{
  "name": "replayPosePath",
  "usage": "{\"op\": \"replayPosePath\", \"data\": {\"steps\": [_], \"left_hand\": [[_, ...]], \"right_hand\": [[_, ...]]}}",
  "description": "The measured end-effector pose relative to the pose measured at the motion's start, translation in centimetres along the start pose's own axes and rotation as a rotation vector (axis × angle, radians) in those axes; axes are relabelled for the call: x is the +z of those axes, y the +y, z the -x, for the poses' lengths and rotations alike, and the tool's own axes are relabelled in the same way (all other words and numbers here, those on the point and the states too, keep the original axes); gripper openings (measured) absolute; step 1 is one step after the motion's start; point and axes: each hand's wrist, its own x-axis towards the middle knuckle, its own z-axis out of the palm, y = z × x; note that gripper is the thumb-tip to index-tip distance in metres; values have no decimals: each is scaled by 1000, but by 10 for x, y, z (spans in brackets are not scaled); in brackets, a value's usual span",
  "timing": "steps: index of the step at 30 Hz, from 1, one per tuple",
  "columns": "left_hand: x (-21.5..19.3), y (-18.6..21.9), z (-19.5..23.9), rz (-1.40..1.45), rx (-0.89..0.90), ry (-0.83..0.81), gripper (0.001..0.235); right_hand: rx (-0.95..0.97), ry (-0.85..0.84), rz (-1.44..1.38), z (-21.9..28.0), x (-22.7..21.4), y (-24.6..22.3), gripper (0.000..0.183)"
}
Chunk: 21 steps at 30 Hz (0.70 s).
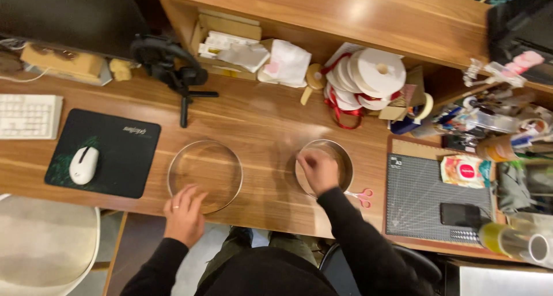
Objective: Preparing metal cake rings by applying adhesive tape to the inner surface.
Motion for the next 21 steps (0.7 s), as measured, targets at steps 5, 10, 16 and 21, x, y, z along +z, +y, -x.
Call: {"op": "replayPosePath", "data": {"steps": [5, 10, 16, 21], "left_hand": [[88, 93, -60, 96, 105, -86, 74], [77, 211, -173, 74, 484, -301, 66], [233, 198, -215, -187, 820, -118, 16], [234, 236, -175, -86, 648, -199, 22]], "right_hand": [[248, 177, -36, 109, -34, 42, 24], [406, 258, -81, 158, -50, 67, 24], [407, 287, -221, 180, -83, 78, 18], [349, 310, -233, 165, -115, 62, 17]]}}
